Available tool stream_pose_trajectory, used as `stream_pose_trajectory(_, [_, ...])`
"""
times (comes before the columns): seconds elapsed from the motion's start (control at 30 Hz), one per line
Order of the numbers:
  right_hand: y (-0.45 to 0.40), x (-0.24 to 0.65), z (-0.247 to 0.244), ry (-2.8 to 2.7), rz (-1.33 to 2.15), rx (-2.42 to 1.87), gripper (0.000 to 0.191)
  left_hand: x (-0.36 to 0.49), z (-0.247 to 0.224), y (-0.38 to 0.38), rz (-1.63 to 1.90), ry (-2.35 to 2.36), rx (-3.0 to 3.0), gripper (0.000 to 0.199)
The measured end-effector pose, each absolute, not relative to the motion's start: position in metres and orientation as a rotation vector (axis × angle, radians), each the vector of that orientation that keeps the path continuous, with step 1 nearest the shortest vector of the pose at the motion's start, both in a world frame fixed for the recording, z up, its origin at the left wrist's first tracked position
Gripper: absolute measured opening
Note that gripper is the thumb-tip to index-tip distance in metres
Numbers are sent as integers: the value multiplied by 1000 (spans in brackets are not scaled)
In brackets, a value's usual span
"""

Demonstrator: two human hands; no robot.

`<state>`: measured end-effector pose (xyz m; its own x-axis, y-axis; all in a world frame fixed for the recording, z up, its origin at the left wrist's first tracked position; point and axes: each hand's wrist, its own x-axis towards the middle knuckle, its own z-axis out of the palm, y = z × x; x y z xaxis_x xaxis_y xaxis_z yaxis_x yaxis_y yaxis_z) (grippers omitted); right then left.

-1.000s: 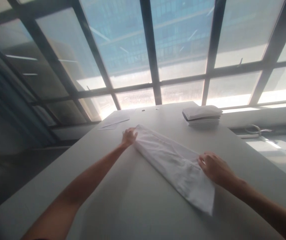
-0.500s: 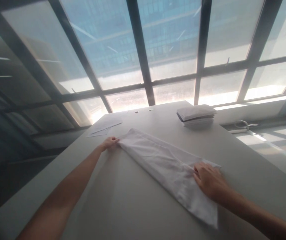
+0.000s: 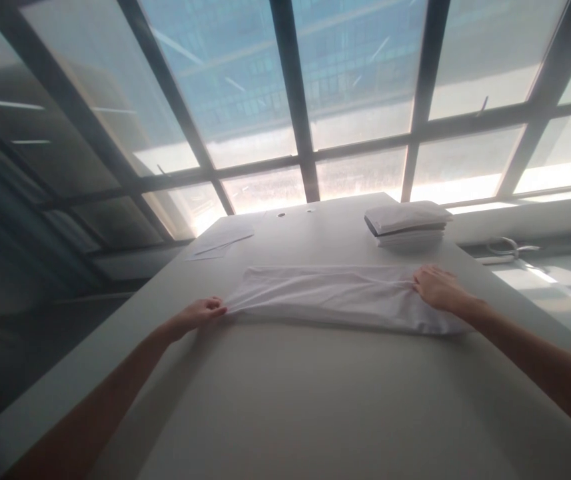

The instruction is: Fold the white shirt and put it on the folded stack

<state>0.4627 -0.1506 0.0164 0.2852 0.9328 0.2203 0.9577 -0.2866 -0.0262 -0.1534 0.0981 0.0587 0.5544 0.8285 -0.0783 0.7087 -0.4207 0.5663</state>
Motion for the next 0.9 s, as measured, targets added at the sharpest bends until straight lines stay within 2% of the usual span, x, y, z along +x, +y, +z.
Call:
stream_pose_trajectory(0.07, [-146, 443, 20, -1777, -340, -2386, 19, -160, 57, 90, 284, 1205, 2254, 64])
stream_pose_trajectory(0.17, [-146, 381, 25, -1841, -445, -2119, 25, -163, 59, 84, 353, 1188, 2238, 62])
stream_pose_trajectory(0.3, [-154, 282, 24, -2081, -343, -1687, 28, -157, 69, 75, 414, 1145, 2177, 61])
stream_pose_trajectory(0.4, [-153, 236, 19, -2205, -291, -1623, 23, -149, 72, 66, 486, 1161, 2067, 61])
stream_pose_trajectory(0.47, [-149, 225, 17, -2239, -315, -1683, 18, -147, 72, 61, 522, 1200, 1965, 60])
stream_pose_trajectory(0.67, [-146, 230, 20, -2291, -327, -1752, 24, -162, 68, 50, 563, 1115, 1924, 53])
stream_pose_trajectory(0.8, [-164, 228, 28, -2315, -156, -1727, 23, -186, 58, 50, 417, 1173, 2043, 55])
stream_pose_trajectory(0.9, [-165, 224, 38, -2256, 65, -1698, 23, -191, 59, 52, 337, 1319, 2227, 48])
